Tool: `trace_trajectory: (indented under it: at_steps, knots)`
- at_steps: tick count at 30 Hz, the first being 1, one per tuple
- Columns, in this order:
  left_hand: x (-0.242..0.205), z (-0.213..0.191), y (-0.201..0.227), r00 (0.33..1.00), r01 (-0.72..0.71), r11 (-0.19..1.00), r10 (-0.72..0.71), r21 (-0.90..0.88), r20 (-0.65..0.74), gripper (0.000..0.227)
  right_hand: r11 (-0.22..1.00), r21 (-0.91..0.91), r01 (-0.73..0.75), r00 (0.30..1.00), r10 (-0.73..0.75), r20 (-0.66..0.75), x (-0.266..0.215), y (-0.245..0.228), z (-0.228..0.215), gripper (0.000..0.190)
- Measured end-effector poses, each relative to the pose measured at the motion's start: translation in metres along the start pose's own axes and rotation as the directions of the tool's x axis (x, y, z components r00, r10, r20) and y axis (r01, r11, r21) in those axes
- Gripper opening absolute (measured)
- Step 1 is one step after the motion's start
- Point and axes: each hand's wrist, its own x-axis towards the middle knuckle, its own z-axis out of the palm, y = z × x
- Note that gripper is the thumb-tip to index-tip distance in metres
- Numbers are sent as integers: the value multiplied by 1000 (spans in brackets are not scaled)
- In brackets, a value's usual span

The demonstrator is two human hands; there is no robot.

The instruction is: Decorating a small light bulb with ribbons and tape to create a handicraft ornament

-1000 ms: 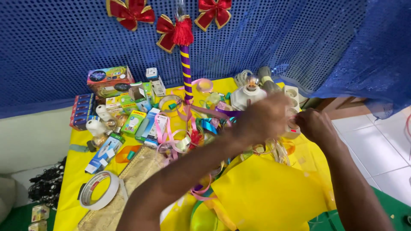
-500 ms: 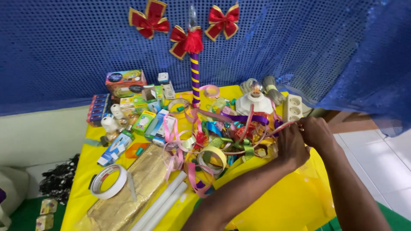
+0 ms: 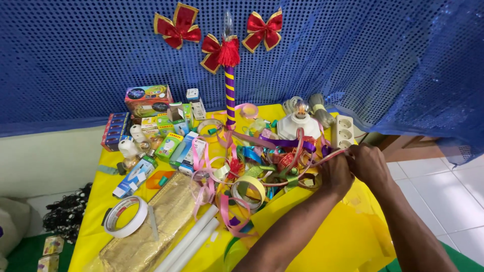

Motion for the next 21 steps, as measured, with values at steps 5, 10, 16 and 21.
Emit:
trace_trajectory:
  at_steps: [5,10,16,21]
  knots:
    - [-18,-33,25,1000,11,999,-11,-45,1,33,997,66,-41,999,40,18,-3,-3,-13,20]
    - [-20,-38,28,1000,-26,998,26,62,2,31,998,-11,-66,998,66,18,-2,6,5,21]
    - [-7,-4,-4,975,-159,983,171,93,-142,14,998,55,-23,1000,24,-17,-5,0,-5,20]
    - [-16,-9,4,958,-179,983,182,33,-223,9,1000,7,5,998,-4,-64,-8,-3,0,20]
